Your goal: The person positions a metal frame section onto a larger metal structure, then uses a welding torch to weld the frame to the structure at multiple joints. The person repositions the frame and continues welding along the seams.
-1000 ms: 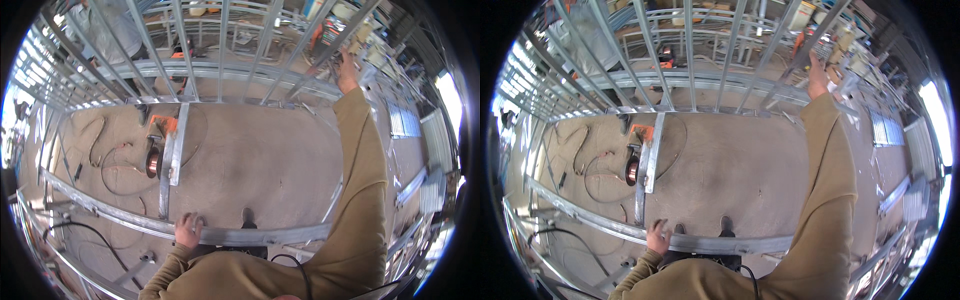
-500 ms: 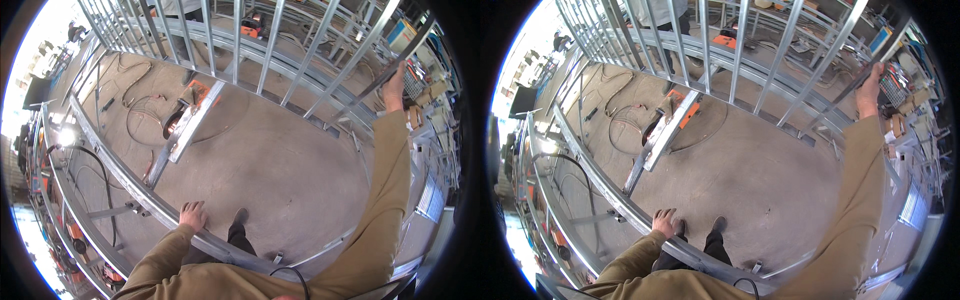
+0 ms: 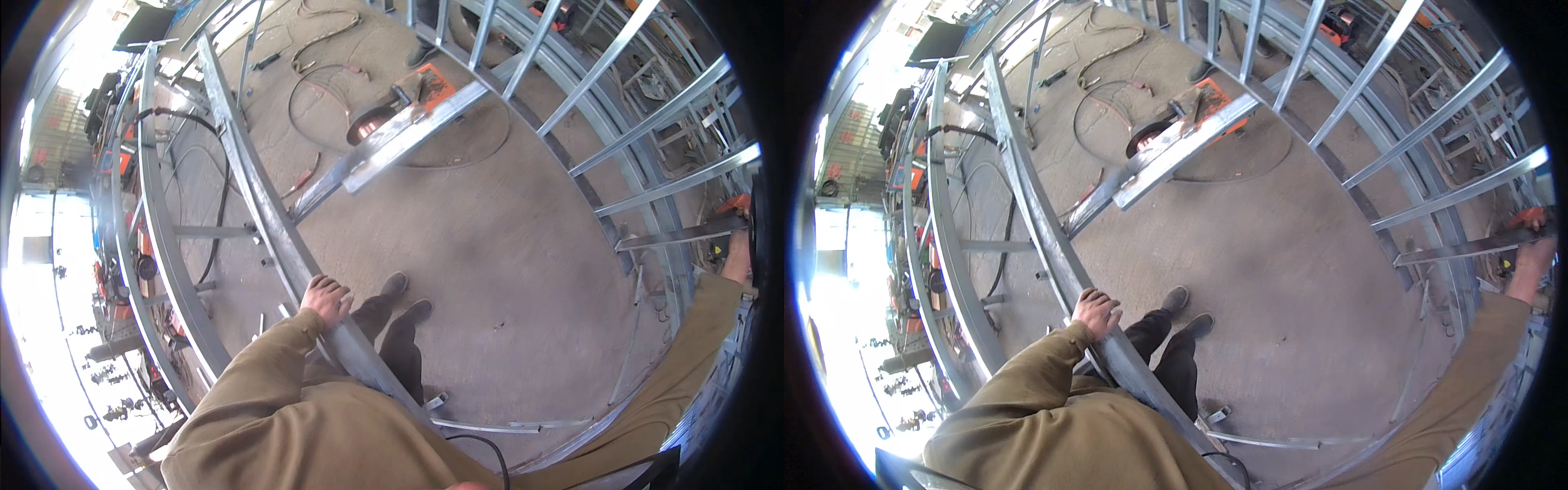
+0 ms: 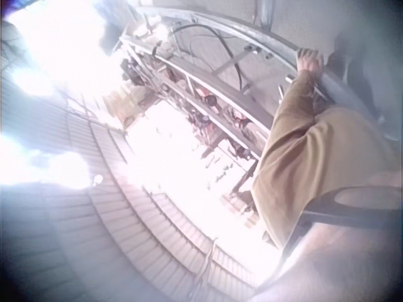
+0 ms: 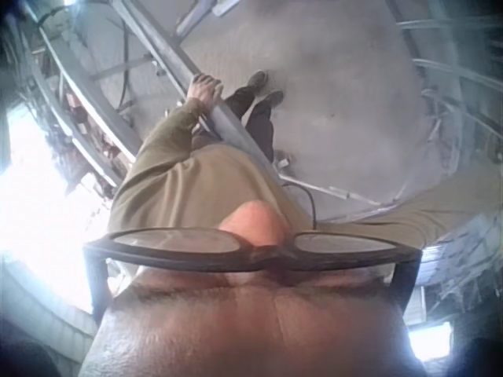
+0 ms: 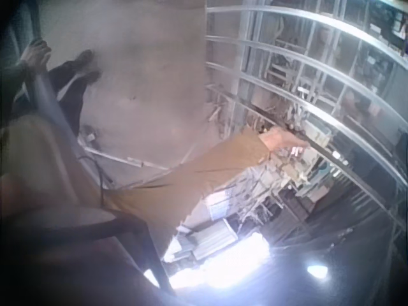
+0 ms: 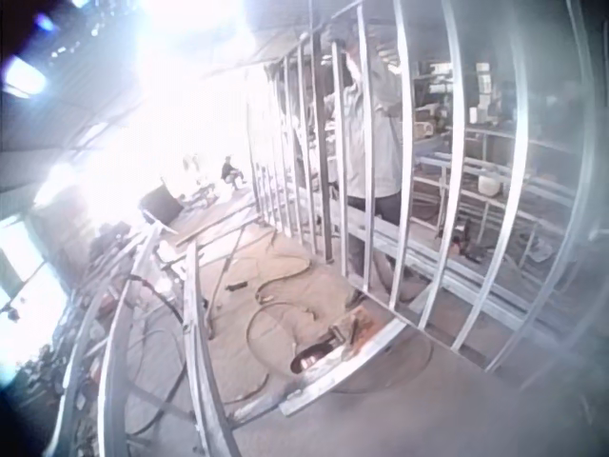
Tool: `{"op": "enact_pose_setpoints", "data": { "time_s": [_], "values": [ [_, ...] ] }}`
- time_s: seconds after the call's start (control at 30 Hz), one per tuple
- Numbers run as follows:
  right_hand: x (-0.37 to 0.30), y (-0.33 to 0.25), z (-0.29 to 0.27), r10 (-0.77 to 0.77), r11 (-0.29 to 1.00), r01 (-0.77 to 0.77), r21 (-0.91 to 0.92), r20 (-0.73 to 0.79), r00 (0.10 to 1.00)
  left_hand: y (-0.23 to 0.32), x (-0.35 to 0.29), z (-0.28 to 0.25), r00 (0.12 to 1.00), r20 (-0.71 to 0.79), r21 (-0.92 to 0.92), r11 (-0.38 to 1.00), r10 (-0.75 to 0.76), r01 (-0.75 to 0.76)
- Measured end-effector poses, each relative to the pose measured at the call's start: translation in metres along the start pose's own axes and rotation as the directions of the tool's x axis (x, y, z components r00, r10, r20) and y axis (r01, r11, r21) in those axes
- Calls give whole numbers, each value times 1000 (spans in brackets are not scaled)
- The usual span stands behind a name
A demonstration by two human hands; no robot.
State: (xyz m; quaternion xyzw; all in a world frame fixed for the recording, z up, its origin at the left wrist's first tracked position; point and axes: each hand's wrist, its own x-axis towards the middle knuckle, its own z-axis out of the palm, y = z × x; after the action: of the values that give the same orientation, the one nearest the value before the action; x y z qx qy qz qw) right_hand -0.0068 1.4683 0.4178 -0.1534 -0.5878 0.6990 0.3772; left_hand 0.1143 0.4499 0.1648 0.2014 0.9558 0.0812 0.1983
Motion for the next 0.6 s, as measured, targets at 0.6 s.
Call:
{"op": "enact_pose_setpoints", "data": {
  "time_s": [0.6],
  "values": [
    [-201, -31, 147, 99, 985, -145, -89, -391, 915, 157, 188, 41, 961, 250, -947, 177, -117, 268]
  ]
}}
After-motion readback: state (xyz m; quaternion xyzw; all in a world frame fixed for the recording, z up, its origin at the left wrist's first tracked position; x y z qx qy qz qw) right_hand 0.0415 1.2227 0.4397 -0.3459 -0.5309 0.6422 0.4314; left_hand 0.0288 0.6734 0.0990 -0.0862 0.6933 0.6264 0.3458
